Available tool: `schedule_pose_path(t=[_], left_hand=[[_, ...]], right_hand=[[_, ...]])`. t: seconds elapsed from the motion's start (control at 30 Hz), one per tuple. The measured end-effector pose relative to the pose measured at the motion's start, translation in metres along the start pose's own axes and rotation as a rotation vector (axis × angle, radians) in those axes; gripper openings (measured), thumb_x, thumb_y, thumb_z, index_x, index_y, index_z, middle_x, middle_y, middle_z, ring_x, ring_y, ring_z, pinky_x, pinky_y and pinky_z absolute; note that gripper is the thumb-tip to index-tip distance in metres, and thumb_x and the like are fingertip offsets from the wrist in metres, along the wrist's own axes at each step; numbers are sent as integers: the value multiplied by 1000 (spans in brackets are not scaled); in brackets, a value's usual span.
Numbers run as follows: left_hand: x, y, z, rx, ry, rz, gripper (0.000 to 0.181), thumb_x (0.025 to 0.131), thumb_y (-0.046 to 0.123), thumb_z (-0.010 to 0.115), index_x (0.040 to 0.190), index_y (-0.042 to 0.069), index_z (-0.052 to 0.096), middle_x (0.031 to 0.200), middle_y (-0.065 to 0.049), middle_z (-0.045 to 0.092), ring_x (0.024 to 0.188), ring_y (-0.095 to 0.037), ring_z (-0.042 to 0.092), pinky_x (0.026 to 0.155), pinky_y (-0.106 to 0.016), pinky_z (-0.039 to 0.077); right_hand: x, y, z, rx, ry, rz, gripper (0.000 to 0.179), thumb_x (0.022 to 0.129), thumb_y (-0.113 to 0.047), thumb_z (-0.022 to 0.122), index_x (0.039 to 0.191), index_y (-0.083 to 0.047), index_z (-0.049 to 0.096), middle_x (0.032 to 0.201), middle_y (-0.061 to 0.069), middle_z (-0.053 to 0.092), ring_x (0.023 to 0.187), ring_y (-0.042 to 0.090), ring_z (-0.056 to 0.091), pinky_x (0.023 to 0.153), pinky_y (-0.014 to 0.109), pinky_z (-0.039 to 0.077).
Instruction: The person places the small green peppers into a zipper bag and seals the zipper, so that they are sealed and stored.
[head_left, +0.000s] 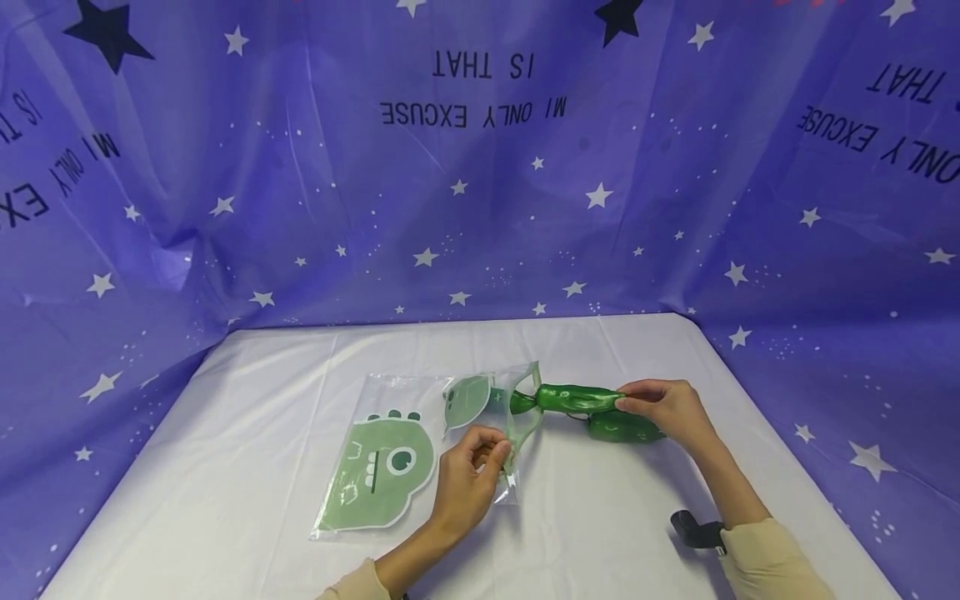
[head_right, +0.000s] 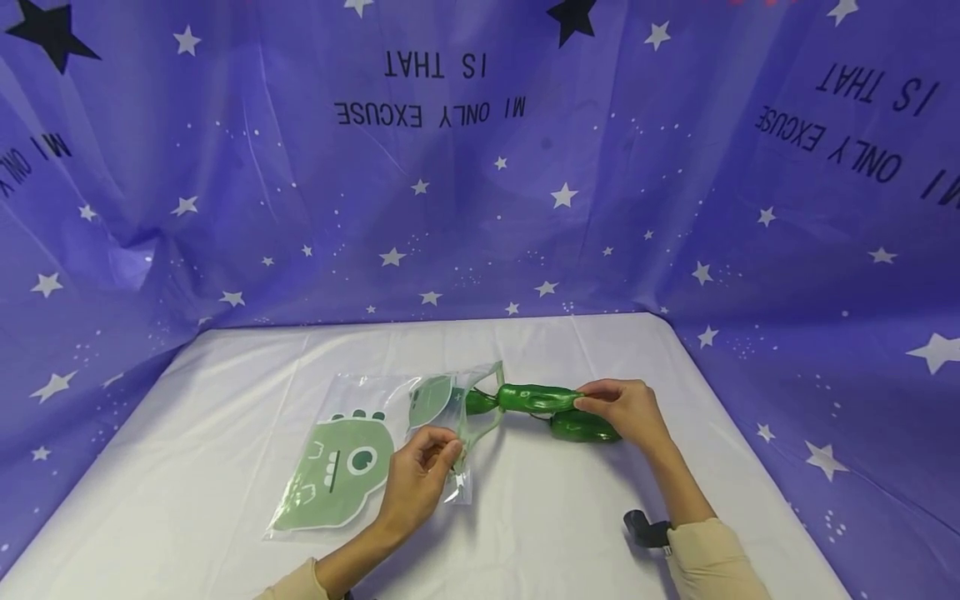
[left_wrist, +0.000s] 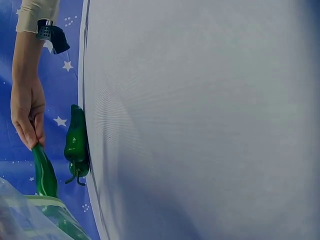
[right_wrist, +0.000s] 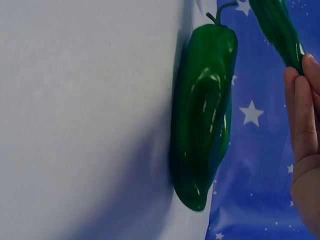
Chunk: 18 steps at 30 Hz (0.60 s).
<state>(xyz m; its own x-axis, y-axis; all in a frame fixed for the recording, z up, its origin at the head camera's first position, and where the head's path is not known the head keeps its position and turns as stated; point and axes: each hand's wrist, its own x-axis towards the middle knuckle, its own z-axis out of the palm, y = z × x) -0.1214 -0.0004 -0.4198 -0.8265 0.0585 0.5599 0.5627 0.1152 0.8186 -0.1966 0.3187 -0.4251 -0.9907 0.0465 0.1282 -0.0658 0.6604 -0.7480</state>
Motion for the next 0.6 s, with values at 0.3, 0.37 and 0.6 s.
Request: schedule_pose_path(t=[0.3,0.37,0.6], left_hand=[[0,-1,2,8,-10,16,9,83,-9,66,86,-3,61,75,-12,66,60,-27,62,55,-28,52],[1,-1,3,10,-12,20,8,83,-9,66,86,-3,61,75,-12,65,60,-27,62,55,-28,52],[1,-3,4,18,-17,18,8,83,-9,66,85,-3,61,73,-11,65,60,-25,61,55,-28,52]], right_hand=[[2,-7,17,-21,-6,-7,32,70,-38,83,90,-14,76,83,-1,72,81,14,64,72,29,48],[3,-7,20,-20,-8,-13,32,70,-38,83,89,-14,76,83,-1,72,79,14,65,71,28,48],[7,-11,30,8,-27,-37,30,70,-35,84,89,-14,75,81,-2,72,76,14,64,66,28,48]])
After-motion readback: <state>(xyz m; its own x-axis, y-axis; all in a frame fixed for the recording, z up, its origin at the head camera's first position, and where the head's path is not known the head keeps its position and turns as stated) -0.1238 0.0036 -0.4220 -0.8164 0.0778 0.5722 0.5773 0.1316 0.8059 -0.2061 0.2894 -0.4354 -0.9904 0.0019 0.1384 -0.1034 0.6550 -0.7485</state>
